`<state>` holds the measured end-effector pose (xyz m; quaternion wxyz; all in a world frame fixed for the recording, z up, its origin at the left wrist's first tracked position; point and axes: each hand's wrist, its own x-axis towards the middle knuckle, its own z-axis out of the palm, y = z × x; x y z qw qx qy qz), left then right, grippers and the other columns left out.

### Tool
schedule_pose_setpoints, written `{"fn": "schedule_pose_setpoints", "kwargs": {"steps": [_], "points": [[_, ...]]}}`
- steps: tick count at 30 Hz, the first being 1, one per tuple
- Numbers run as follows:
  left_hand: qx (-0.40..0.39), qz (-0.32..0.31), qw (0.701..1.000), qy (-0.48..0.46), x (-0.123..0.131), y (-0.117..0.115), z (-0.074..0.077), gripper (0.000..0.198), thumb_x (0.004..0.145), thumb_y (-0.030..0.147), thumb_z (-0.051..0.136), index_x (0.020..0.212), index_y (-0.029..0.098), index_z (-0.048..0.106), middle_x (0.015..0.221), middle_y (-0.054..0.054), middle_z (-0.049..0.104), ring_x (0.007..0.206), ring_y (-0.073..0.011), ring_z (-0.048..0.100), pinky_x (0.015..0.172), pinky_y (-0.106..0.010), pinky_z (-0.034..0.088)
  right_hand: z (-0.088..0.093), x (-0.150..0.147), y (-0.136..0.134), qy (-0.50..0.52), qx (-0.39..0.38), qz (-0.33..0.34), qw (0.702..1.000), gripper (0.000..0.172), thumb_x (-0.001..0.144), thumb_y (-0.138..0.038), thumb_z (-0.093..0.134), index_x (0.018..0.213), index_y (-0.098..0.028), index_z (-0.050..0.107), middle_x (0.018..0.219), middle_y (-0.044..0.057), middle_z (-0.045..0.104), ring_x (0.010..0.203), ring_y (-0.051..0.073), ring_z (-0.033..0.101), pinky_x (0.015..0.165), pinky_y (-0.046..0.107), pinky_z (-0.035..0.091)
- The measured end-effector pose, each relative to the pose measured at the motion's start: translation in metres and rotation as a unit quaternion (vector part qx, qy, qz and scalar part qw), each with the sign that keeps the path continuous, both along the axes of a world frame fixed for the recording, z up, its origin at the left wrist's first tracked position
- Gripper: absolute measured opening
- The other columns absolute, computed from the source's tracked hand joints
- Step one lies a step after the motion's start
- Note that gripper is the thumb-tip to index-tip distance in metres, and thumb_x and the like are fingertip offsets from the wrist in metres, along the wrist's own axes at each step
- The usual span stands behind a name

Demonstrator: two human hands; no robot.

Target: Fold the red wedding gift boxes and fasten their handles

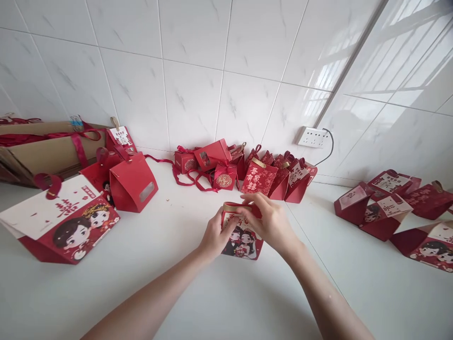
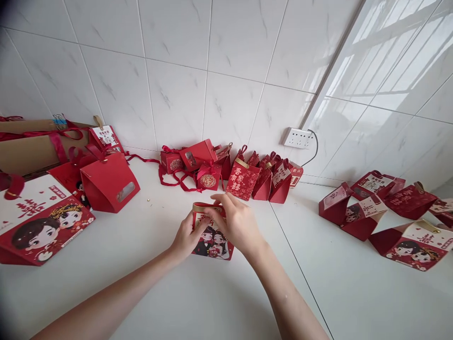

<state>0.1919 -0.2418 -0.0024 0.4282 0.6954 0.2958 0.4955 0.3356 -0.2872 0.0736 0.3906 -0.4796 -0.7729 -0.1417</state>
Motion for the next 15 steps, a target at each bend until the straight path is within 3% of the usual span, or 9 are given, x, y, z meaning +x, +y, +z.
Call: {"fn": "schedule_pose_setpoints", "kwargs": {"steps": [3, 9, 15], "points": [[0.006, 0.011, 1.0, 0.004, 0.001, -0.001, 0.0, 0.03, 0.09, 0.042, 0.048, 0.106, 0.018, 0.057, 0.09, -0.003, 0.069, 0.081, -0.0185, 0.065, 0.071, -0.028, 0.051, -0.003, 0.001, 0.0, -0.021, -0.016, 0.005, 1.0, 0.013, 0.092, -0.027, 0.053, 0.094, -0.019, 0.063, 0.081, 0.004, 0.068, 0.069, 0.017, 0.063, 0.061, 0.027, 0.05], [-0.023, -0.003, 1.0, 0.0, 0.005, -0.006, 0.0, 0.03, 0.088, 0.044, 0.051, 0.101, 0.018, 0.056, 0.085, -0.004, 0.068, 0.077, -0.0185, 0.065, 0.068, -0.027, 0.051, 0.0, 0.003, -0.004, 0.089, -0.079, 0.003, 0.993, 0.014, 0.089, -0.021, 0.055, 0.08, -0.02, 0.066, 0.074, 0.002, 0.068, 0.067, 0.015, 0.063, 0.062, 0.025, 0.048], [-0.033, -0.027, 0.999, -0.004, 0.006, -0.009, 0.002, 0.029, 0.089, 0.043, 0.051, 0.103, 0.018, 0.055, 0.092, -0.004, 0.07, 0.083, -0.0182, 0.066, 0.073, -0.026, 0.051, 0.005, 0.008, -0.009, 0.214, -0.142, -0.007, 0.966, 0.017, 0.087, -0.03, 0.056, 0.077, -0.02, 0.065, 0.069, 0.001, 0.068, 0.059, 0.014, 0.059, 0.056, 0.024, 0.044]]}}
